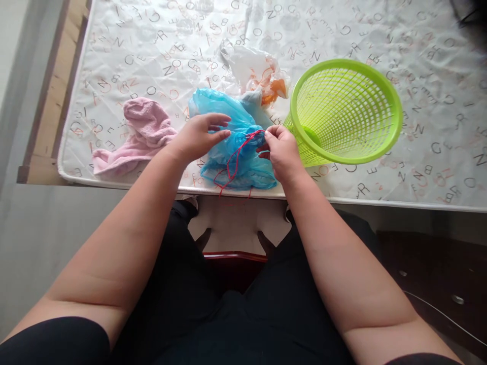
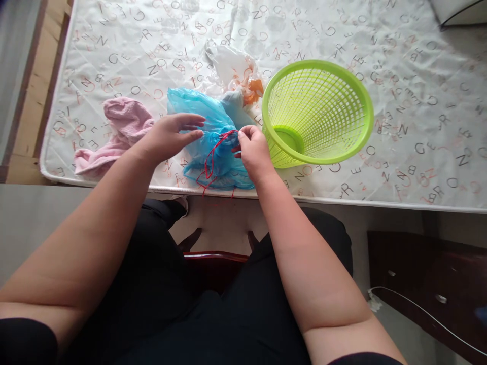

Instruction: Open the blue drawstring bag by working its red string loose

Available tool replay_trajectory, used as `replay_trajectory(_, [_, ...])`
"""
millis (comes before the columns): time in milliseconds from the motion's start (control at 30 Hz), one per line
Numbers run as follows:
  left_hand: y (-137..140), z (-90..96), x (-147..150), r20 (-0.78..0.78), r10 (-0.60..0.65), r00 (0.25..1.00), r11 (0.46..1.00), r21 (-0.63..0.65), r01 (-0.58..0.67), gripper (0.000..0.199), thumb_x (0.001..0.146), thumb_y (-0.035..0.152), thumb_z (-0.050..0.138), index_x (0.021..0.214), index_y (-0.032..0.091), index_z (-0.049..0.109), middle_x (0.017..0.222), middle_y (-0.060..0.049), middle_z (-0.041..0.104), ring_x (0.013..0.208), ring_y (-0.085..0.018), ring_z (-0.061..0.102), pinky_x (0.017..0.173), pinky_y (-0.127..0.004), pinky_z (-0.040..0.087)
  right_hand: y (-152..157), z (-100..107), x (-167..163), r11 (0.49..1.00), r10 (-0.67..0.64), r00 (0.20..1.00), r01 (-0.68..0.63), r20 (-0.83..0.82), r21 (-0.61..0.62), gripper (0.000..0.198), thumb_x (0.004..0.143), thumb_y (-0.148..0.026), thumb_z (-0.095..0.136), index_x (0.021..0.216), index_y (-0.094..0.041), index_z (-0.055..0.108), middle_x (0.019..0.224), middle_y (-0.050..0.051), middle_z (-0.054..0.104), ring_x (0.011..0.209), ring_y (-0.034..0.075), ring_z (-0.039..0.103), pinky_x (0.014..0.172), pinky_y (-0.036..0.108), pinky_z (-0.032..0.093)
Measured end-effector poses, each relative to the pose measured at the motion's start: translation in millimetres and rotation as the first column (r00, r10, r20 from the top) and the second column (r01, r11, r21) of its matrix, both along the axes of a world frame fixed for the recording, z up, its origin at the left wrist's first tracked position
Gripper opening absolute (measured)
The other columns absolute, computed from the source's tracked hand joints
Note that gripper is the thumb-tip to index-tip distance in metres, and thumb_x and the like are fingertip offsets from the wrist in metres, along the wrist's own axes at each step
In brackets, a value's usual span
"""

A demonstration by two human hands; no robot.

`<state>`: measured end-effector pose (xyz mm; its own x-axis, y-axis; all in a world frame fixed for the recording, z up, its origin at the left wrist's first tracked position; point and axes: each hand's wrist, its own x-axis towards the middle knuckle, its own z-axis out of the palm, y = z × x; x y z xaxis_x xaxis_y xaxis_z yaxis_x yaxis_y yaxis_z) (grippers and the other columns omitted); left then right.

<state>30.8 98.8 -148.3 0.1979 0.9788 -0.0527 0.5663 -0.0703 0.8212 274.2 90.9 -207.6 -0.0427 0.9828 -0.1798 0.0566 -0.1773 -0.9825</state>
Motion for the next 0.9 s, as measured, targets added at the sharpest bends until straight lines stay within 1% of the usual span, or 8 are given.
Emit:
replay_trajectory(100, [-6,-2.1,15,-0.097,-0.050,0.994,0.991,0.122,0.061,0.027,0.089,0.035,0.083,0.113,0.025,0.081,0.124,-0.007,0.081,0.118,-0.025,0.072,0.106,-0.039,0.057,-6,13,-5,0.999,0.045,0.999,-0.045,-0.025,-0.011,0.031,0.102,-0.054,0.069,0.098,-0.026,0.055,0.086,-0.001,0.060,0.069,0.013,0.066,0.058,0.025,0.052])
replay_trajectory(233, [-7,-4.4,25,-0.136,-0.102,0.985,0.976,0.176,0.126,0.009,0.090,0.029,0.081,0.098,0.025,0.081,0.104,-0.004,0.082,0.102,-0.023,0.074,0.102,-0.038,0.057,-11,21,-9,0.997,0.079,0.997,-0.078,-0.014,0.007,0.036,0.098,-0.058,0.074,0.097,-0.027,0.058,0.084,-0.001,0.062,0.071,0.014,0.065,0.058,0.026,0.053])
replay_trajectory(433, [-5,-4.5,23,-0.122,-0.013,0.992,0.984,0.176,0.035,0.004,0.090,0.025,0.075,0.091,0.021,0.076,0.095,-0.005,0.078,0.093,-0.020,0.071,0.091,-0.034,0.058,-9,9,-6,0.999,0.023,0.990,-0.029,0.137,0.040,0.027,0.101,-0.049,0.069,0.094,-0.025,0.058,0.084,0.000,0.062,0.076,0.017,0.066,0.065,0.030,0.056])
replay_trajectory(533, [-8,-1.0,27,-0.104,-0.009,0.995,0.987,0.159,0.025,0.005,0.088,0.023,0.075,0.089,0.019,0.072,0.095,-0.006,0.076,0.091,-0.019,0.070,0.088,-0.033,0.058,-12,10,-7,0.982,-0.014,0.964,-0.037,0.265,0.186,0.017,0.101,-0.040,0.068,0.099,-0.025,0.061,0.098,0.004,0.067,0.091,0.020,0.068,0.081,0.038,0.061])
replay_trajectory(633, [-11,1.9,32,-0.075,-0.031,0.997,0.992,0.122,0.040,0.007,0.086,0.022,0.076,0.088,0.019,0.070,0.091,-0.004,0.074,0.089,-0.018,0.069,0.085,-0.031,0.058,-17,19,-8,0.914,-0.038,0.925,-0.121,0.378,0.387,0.016,0.100,-0.035,0.069,0.112,-0.026,0.066,0.121,0.008,0.069,0.114,0.026,0.065,0.097,0.044,0.059])
replay_trajectory(700, [-12,3.1,33,-0.040,-0.041,0.998,0.993,0.111,0.045,0.006,0.086,0.021,0.074,0.089,0.019,0.069,0.091,-0.003,0.073,0.089,-0.017,0.068,0.085,-0.031,0.058,-19,25,-8,0.869,0.009,0.897,-0.226,0.442,0.441,0.016,0.101,-0.034,0.067,0.114,-0.027,0.068,0.123,0.009,0.070,0.120,0.028,0.063,0.102,0.046,0.056])
replay_trajectory(800, [-12,4.1,33,0.000,-0.029,1.000,0.996,0.085,0.029,0.005,0.085,0.018,0.071,0.089,0.019,0.069,0.088,-0.003,0.070,0.086,-0.017,0.066,0.079,-0.030,0.056,-21,27,-8,0.849,0.069,0.853,-0.322,0.517,0.419,0.013,0.104,-0.036,0.064,0.103,-0.025,0.070,0.107,0.007,0.072,0.109,0.026,0.065,0.100,0.045,0.055])
replay_trajectory(900, [-12,4.4,33,-0.013,-0.068,0.998,0.998,0.005,0.068,0.005,0.081,0.015,0.069,0.083,0.019,0.066,0.079,-0.002,0.064,0.076,-0.016,0.060,0.070,-0.030,0.051,-19,24,-6,0.876,0.040,0.835,-0.294,0.548,0.384,0.018,0.106,-0.037,0.062,0.097,-0.024,0.070,0.101,0.007,0.071,0.098,0.024,0.065,0.095,0.042,0.054])
